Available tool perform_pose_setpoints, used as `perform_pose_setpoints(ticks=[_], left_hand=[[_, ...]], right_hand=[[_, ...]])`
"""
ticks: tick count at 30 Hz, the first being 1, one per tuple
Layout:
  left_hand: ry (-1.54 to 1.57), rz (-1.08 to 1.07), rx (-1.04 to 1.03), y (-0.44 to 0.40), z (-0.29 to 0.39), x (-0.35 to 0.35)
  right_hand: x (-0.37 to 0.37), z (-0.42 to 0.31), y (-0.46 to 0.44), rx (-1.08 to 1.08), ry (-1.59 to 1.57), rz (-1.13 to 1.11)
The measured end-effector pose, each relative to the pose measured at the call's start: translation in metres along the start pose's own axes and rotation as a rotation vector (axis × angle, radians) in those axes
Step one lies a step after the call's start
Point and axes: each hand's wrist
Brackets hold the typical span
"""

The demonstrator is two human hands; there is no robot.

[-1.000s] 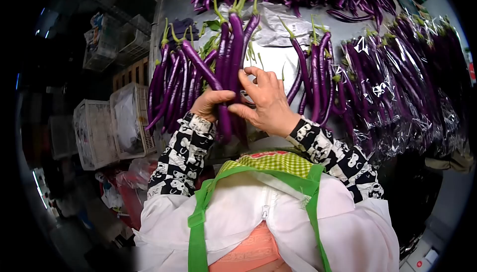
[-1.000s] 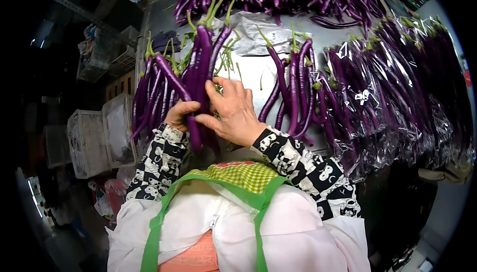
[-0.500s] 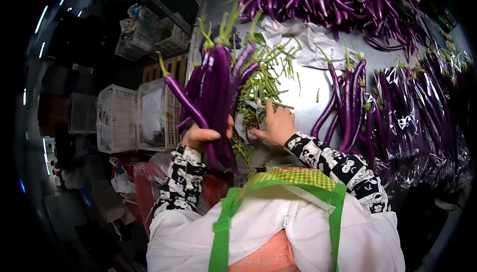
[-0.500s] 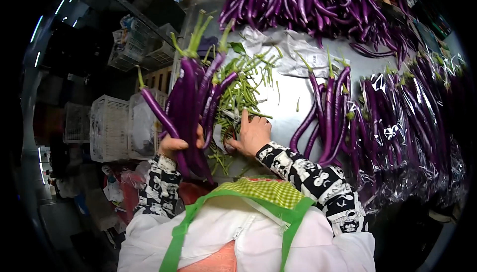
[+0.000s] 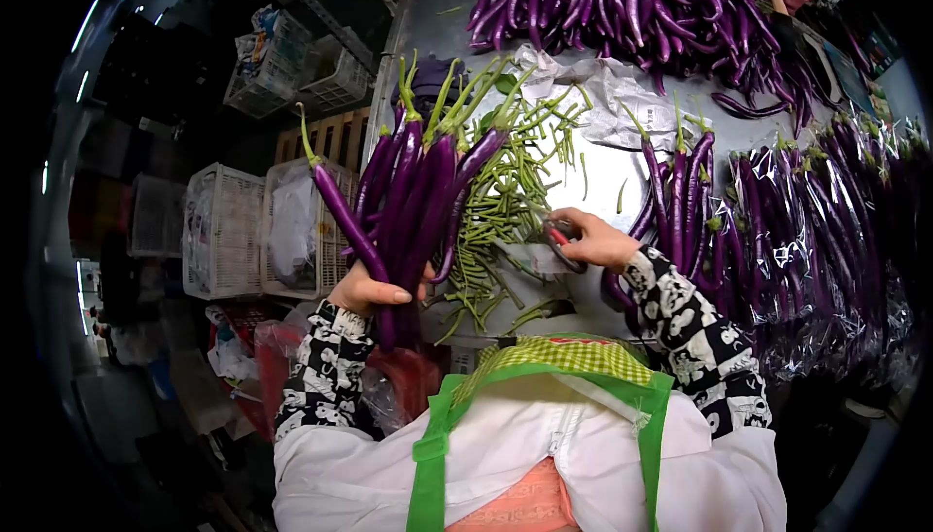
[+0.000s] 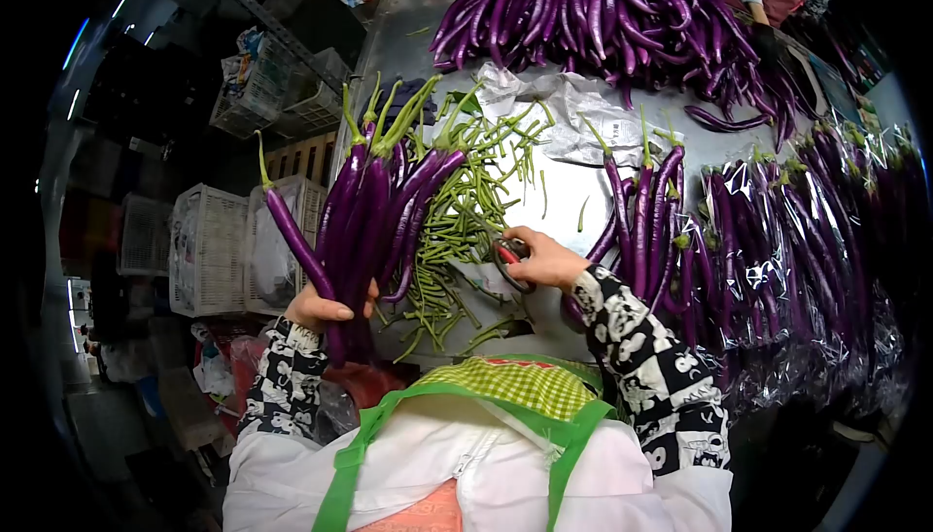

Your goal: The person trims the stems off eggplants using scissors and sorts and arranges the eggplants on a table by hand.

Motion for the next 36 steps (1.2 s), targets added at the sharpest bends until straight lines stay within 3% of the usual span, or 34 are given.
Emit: perform_pose_setpoints(ticks=[5, 9, 15, 22, 26, 28, 31, 33, 35, 36], left_hand=[[-0.034, 0.029, 0.041, 0.013, 0.003, 0.008], [-0.122, 0.007, 0.068, 0.020, 0.010, 0.010], [-0.282, -0.063, 0.048, 0.026, 0.002, 0.017], [-0.263, -0.090, 0.130, 0.027, 0.003, 0.016], [-0.300, -0.081, 0.067, 0.020, -0.006, 0.019], [-0.351, -0.067, -0.010, 0.019, -0.009, 0.020], [-0.306, -0.011, -0.010, 0.017, -0.010, 0.019], [-0.291, 0.028, 0.019, 0.017, -0.011, 0.019], [-0.305, 0.030, 0.004, 0.015, -0.013, 0.016], [-0.323, 0.032, -0.016, 0.013, -0.014, 0.015]], right_hand=[[0.006, -0.029, 0.037, 0.018, -0.077, 0.015], [0.000, -0.035, 0.035, 0.171, 0.138, 0.085], [-0.003, -0.043, 0.026, 0.182, 0.019, -0.011], [0.000, -0.035, 0.022, 0.346, 0.247, 0.020], [-0.001, -0.044, 0.030, 0.175, 0.216, -0.036], [0.002, -0.025, 0.024, 0.294, 0.434, 0.097], [-0.003, -0.014, 0.041, 0.333, 0.471, 0.177], [-0.014, -0.012, 0.053, 0.330, 0.410, 0.150], [-0.027, -0.016, 0.054, 0.330, 0.150, 0.024], [-0.027, -0.022, 0.055, 0.288, 0.212, -0.033]])
Point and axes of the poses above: each hand's wrist, its own y-axis away from the middle knuckle, its own x-axis out of the back of the hand, z = x × y, and after that the axes turned 6 degrees about -y, right-handed
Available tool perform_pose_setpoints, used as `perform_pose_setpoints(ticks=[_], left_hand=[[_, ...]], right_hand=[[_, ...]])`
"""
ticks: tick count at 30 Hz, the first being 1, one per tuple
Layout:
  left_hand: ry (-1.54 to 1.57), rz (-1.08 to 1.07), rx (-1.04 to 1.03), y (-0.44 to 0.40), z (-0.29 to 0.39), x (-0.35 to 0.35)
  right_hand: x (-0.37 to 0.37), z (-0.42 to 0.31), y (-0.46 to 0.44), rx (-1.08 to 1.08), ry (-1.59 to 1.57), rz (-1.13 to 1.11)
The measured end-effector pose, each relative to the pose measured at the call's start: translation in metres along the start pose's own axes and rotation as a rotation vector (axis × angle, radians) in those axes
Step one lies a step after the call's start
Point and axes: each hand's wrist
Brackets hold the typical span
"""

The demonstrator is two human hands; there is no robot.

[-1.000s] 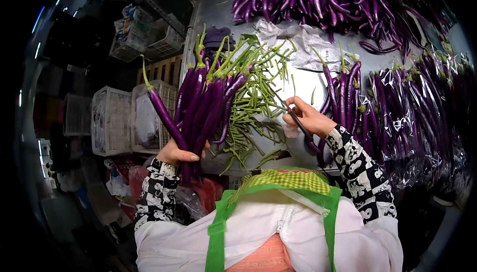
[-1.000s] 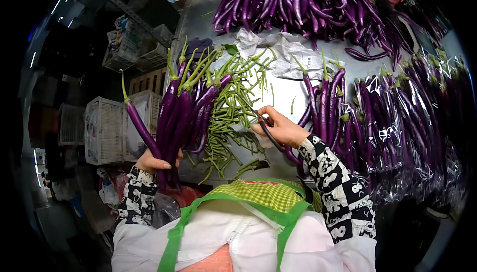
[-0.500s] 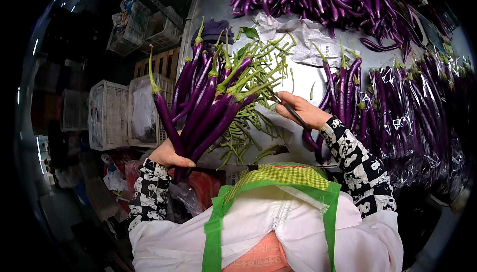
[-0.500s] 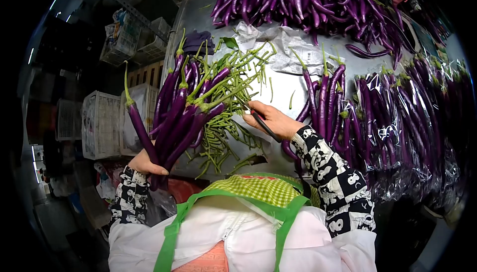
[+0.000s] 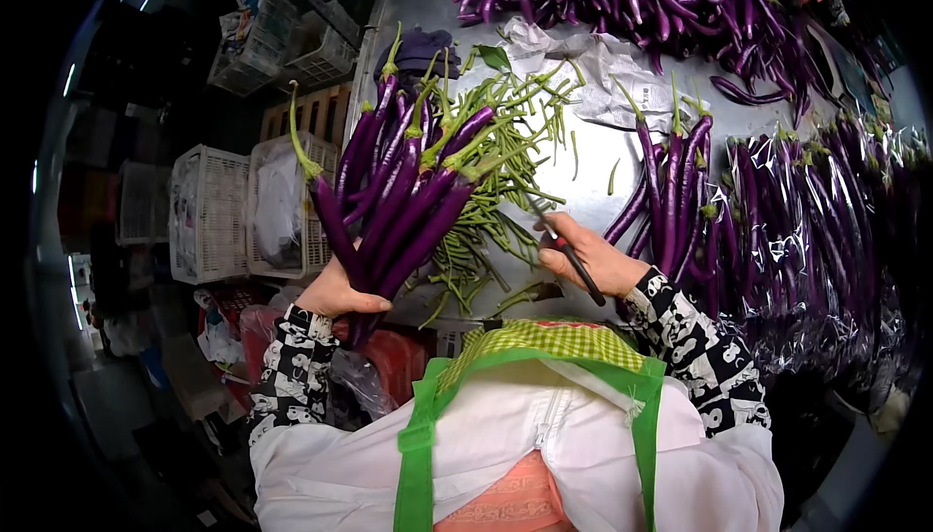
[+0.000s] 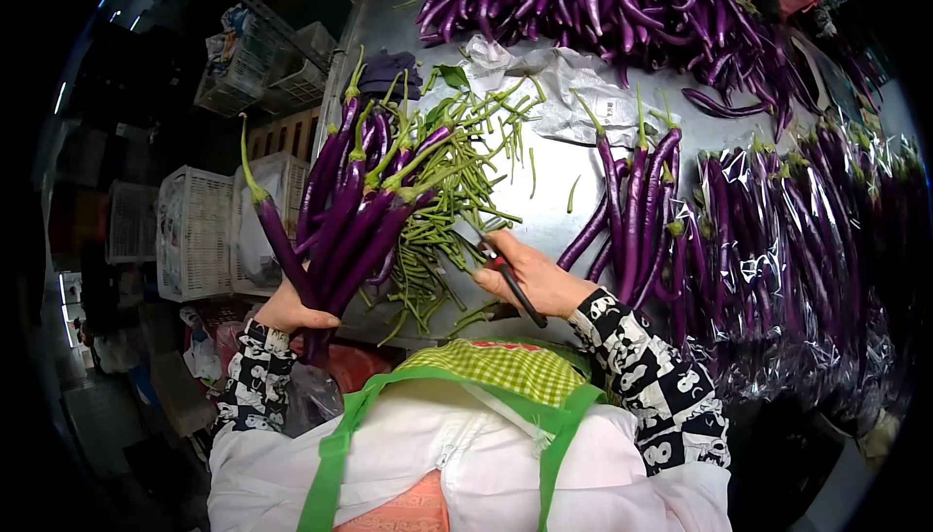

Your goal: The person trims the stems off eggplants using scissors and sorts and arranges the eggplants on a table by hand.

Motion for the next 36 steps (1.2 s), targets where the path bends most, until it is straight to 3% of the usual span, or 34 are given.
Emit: perform_pose_setpoints(ticks=[3, 6, 11, 20, 23, 25, 30, 36], left_hand=[[-0.061, -0.045, 0.002, -0.002, 0.001, -0.004], [-0.195, -0.083, -0.025, -0.002, 0.015, -0.008], [-0.159, -0.037, 0.033, 0.000, 0.025, -0.013], [-0.175, -0.049, 0.072, -0.002, 0.019, -0.012], [-0.147, -0.032, 0.037, -0.002, 0.022, -0.016], [-0.136, -0.028, 0.009, -0.002, 0.022, -0.017], [-0.074, -0.147, 0.140, -0.001, 0.017, -0.017], [-0.015, -0.122, 0.151, -0.001, 0.014, -0.021]], right_hand=[[-0.007, 0.002, -0.011, 0.134, 0.014, -0.031], [-0.004, 0.004, -0.016, 0.076, -0.010, -0.086], [-0.011, 0.001, -0.011, 0.072, -0.198, -0.113], [-0.015, 0.004, -0.004, 0.112, 0.159, 0.085], [-0.010, -0.001, -0.002, -0.059, 0.145, 0.072], [-0.008, 0.000, -0.005, 0.102, 0.239, 0.098], [0.000, -0.015, -0.007, 0.021, 0.234, 0.008], [0.000, -0.002, -0.007, 0.060, 0.099, -0.053]])
Point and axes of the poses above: each hand's wrist, its own y-axis away from the middle knuckle, its own x-axis out of the back of the hand, z = x × y, and after that the axes turned 6 degrees about -y, right-handed
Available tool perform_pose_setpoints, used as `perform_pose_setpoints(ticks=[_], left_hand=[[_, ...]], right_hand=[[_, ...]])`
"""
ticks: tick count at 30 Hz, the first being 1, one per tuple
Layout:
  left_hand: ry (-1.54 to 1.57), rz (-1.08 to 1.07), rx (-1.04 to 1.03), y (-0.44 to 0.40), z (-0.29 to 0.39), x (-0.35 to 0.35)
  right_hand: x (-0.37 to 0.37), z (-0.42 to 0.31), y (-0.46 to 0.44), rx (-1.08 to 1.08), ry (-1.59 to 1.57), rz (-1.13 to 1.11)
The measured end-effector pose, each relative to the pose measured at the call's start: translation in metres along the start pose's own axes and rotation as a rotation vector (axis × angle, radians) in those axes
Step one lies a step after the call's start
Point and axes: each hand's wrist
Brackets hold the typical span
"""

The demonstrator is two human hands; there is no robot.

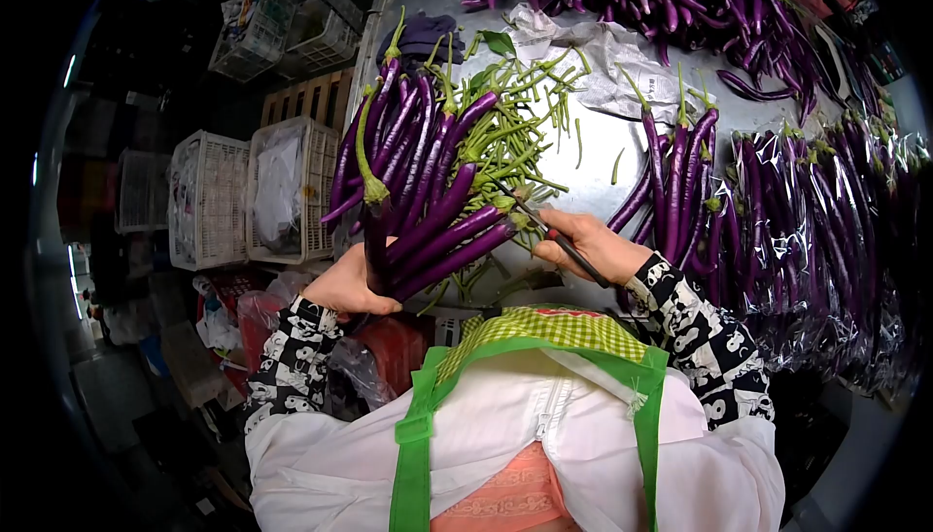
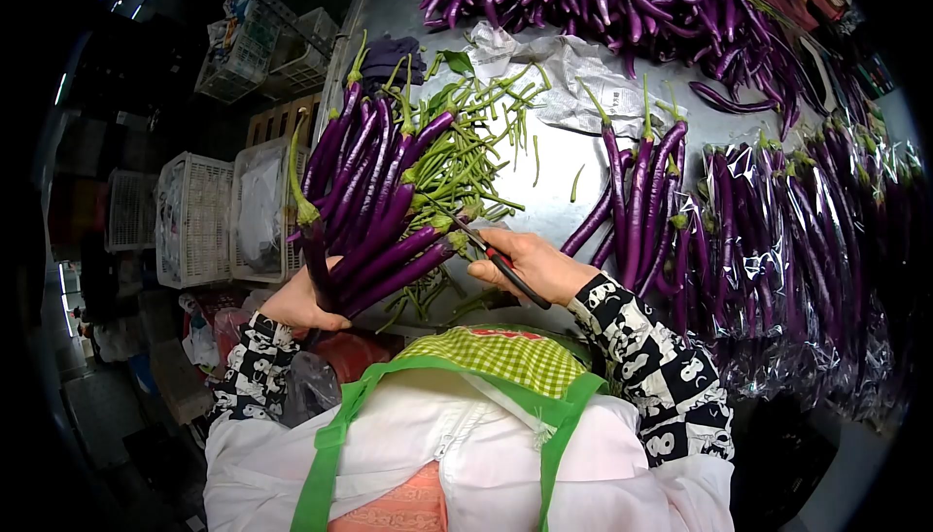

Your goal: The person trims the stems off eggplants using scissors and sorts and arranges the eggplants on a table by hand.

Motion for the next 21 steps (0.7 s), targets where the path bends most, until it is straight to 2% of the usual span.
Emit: perform_pose_setpoints(ticks=[3, 5, 8, 10, 14, 16, 21], left_hand=[[-0.125, -0.018, -0.037, -0.002, 0.002, 0.002], [-0.095, -0.022, -0.052, -0.001, 0.004, -0.001], [-0.094, -0.033, -0.083, -0.001, 0.002, -0.001], [-0.122, -0.036, -0.103, -0.002, 0.002, 0.000], [-0.107, -0.044, -0.094, -0.001, 0.004, -0.001], [-0.102, -0.047, -0.101, -0.001, 0.004, -0.003], [-0.063, -0.145, -0.078, -0.005, -0.005, -0.004]], right_hand=[[-0.001, -0.001, 0.001, -0.019, -0.060, -0.003], [0.000, -0.003, 0.001, -0.022, -0.068, -0.006], [0.000, -0.001, 0.004, -0.069, 0.065, 0.000], [-0.003, 0.013, 0.005, 0.081, 0.297, 0.103], [0.001, 0.007, 0.005, 0.054, 0.228, 0.177], [0.000, 0.005, 0.002, 0.176, 0.326, 0.341], [0.011, -0.010, -0.008, 0.228, 0.466, 0.296]])
Point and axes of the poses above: each hand's wrist, its own y-axis away from the middle knuckle, its own x-axis out of the back of the hand, z = x × y, and after that the axes turned 6 degrees about -y, right-handed
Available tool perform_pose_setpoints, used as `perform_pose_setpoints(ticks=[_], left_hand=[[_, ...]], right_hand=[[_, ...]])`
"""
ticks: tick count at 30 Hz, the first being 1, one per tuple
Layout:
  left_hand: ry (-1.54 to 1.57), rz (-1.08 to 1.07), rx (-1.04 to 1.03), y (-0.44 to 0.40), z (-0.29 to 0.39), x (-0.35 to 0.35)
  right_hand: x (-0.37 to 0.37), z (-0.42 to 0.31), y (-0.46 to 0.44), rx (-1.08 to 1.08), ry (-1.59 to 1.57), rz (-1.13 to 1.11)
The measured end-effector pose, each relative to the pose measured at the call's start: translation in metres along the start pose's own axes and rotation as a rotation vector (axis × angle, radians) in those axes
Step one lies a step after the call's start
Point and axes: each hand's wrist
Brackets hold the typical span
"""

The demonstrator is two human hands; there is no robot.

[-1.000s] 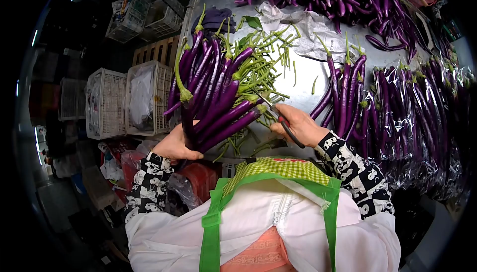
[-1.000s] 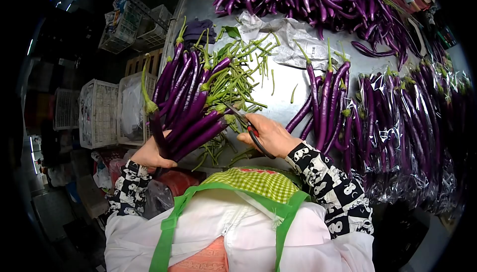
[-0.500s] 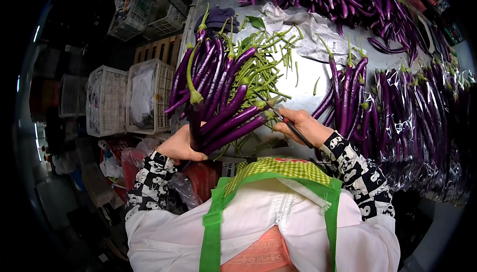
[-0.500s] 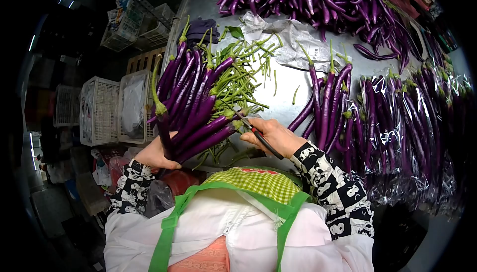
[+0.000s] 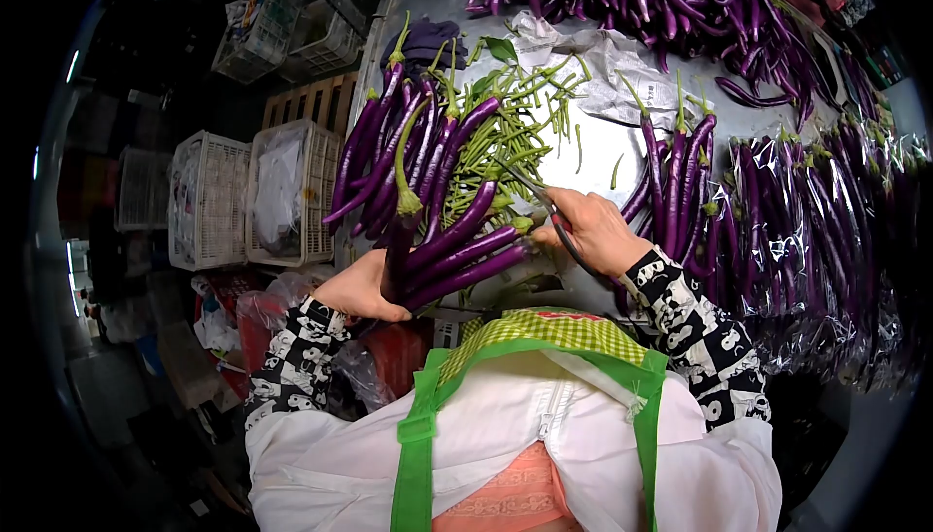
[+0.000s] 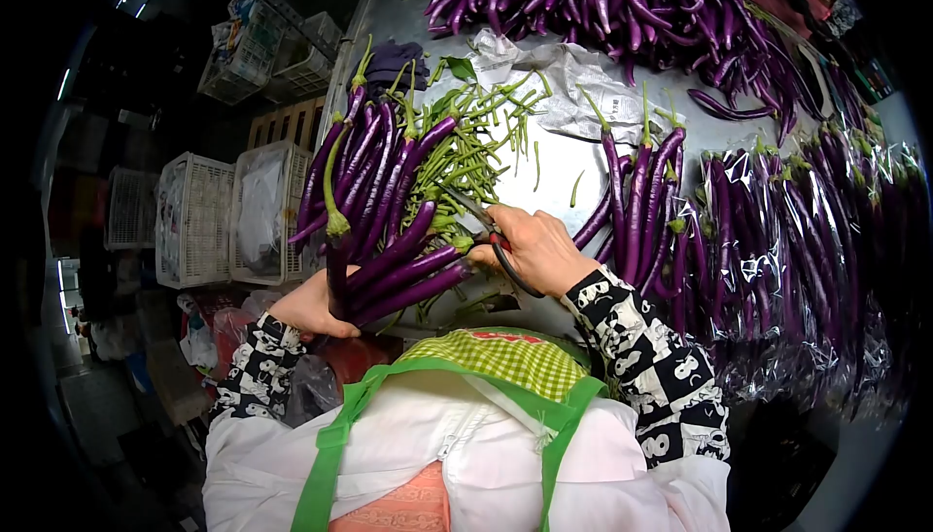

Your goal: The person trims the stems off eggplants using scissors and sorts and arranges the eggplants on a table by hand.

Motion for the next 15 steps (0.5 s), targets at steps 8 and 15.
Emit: perform_pose_setpoints(ticks=[8, 15], left_hand=[[-0.049, 0.035, -0.007, 0.001, -0.005, 0.003], [-0.130, -0.022, 0.018, -0.004, 0.002, 0.000]], right_hand=[[0.017, -0.023, -0.003, -0.140, -0.239, -0.153], [0.038, -0.068, -0.027, 0.042, -0.267, -0.318]])
Point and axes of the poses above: each hand's wrist, its own y-axis away from the middle knuckle, its own x-axis out of the back of the hand, z = x × y, and after that the axes turned 6 degrees about -y, right-handed
